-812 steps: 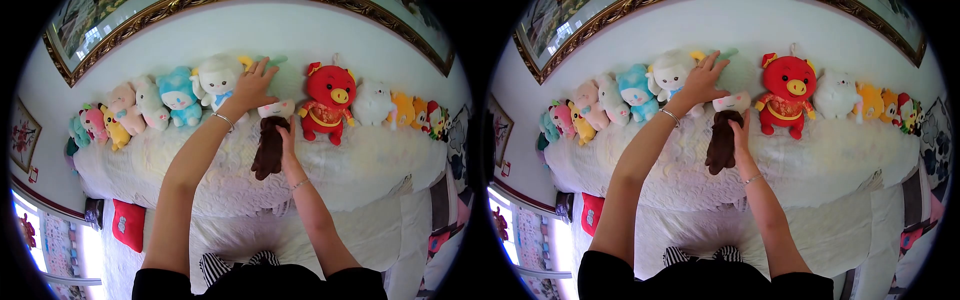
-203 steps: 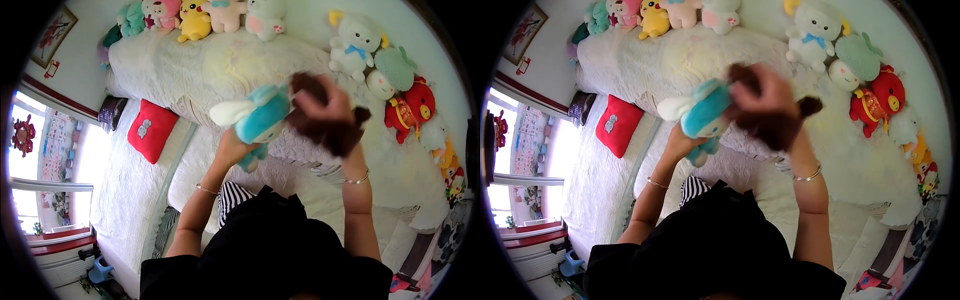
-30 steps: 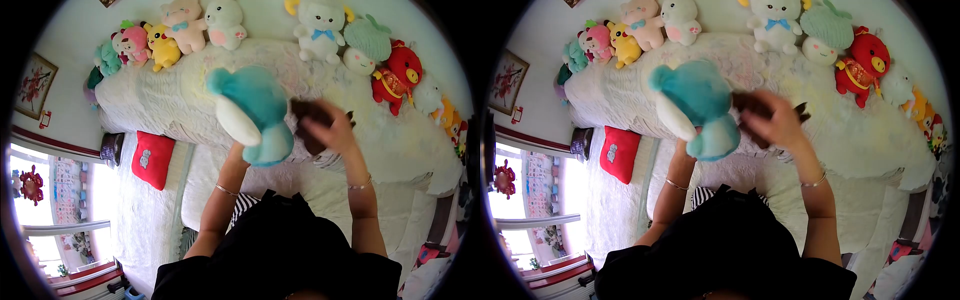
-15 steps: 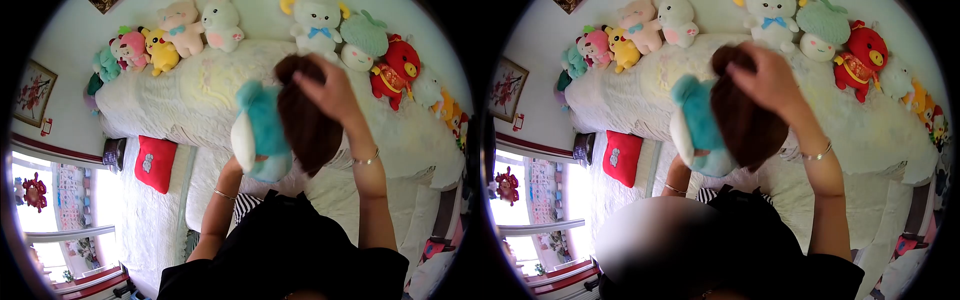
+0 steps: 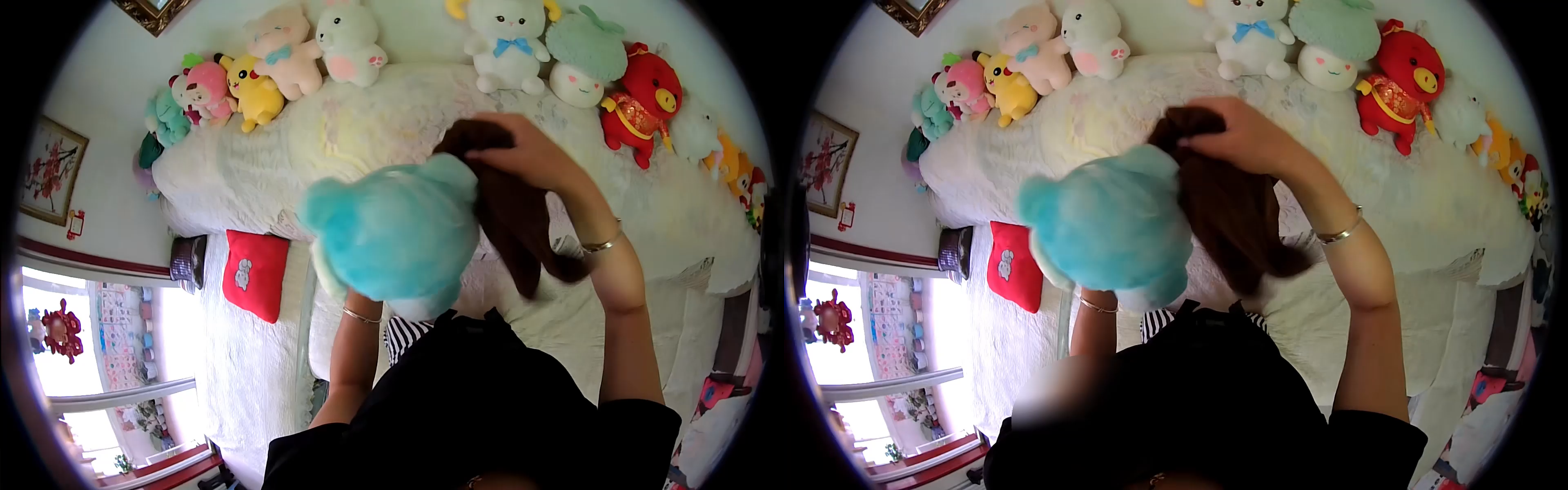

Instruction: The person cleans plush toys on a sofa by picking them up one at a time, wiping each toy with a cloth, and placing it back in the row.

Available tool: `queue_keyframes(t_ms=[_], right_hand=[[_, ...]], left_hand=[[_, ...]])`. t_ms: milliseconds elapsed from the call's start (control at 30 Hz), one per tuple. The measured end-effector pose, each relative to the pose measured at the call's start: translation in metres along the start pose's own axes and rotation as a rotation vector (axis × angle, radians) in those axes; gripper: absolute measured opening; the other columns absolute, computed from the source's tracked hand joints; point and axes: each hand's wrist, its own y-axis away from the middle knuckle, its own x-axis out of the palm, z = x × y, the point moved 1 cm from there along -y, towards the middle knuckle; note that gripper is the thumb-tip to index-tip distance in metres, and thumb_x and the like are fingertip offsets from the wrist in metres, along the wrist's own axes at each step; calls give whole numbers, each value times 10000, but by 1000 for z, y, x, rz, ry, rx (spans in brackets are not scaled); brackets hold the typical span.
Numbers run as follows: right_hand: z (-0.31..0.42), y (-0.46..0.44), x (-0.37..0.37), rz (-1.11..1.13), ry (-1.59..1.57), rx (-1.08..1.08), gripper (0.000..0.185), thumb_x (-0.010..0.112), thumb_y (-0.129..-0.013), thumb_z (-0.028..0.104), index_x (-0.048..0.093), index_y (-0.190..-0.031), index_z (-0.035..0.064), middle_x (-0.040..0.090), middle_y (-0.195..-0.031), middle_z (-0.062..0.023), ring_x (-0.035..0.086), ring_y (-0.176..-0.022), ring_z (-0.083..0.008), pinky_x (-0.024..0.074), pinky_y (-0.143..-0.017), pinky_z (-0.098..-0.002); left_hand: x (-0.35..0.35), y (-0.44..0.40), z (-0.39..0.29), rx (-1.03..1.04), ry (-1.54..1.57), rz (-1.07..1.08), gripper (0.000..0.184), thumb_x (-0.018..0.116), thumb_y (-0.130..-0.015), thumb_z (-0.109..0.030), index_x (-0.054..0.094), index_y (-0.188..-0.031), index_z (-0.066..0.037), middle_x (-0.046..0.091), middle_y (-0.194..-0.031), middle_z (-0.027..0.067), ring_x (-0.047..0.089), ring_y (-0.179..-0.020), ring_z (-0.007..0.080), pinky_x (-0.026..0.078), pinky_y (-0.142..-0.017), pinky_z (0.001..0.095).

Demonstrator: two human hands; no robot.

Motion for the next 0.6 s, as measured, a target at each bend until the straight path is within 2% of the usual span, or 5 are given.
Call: queue_keyframes(t_ms=[100,233,433,533,600], right_hand=[[-19,1,-1,-83,284,94,296,693,-847,151,629,-1074,-27,677,-1016,-60,610,-957,-151,477,-865,-299],[9,20,-1,-258,-386,-49,342,678,-857,138,602,-1150,-21,681,-1056,-73,609,-1027,-178,473,-916,-322],[-22,30,18,-7,190,190,406,708,-800,153,603,-1148,-26,673,-1078,-153,623,-1030,-255,459,-919,-348],[13,34,16,-162,-365,-32,317,680,-838,135,604,-1107,-15,676,-986,-128,641,-928,-221,482,-856,-327],[2,39,33,-109,-186,-110,316,680,-832,130,604,-1106,-9,677,-978,-125,645,-904,-224,486,-838,-328]], left_hand=[[39,-4,-16,20,-3,75,498,505,-963,-203,379,-1403,-6,497,-1360,164,523,-1208,279,448,-1026,400],[52,-15,-9,5,-93,132,511,526,-938,-187,388,-1391,4,510,-1339,176,537,-1190,291,461,-1011,409],[54,-9,-3,13,-58,275,530,559,-900,-163,403,-1373,17,531,-1307,193,557,-1162,309,480,-989,423],[57,-6,-1,51,-24,341,540,575,-881,-151,410,-1364,24,541,-1292,202,568,-1149,318,489,-978,430],[57,-8,4,83,19,358,547,586,-868,-143,415,-1358,29,548,-1281,208,575,-1140,325,496,-970,434]])
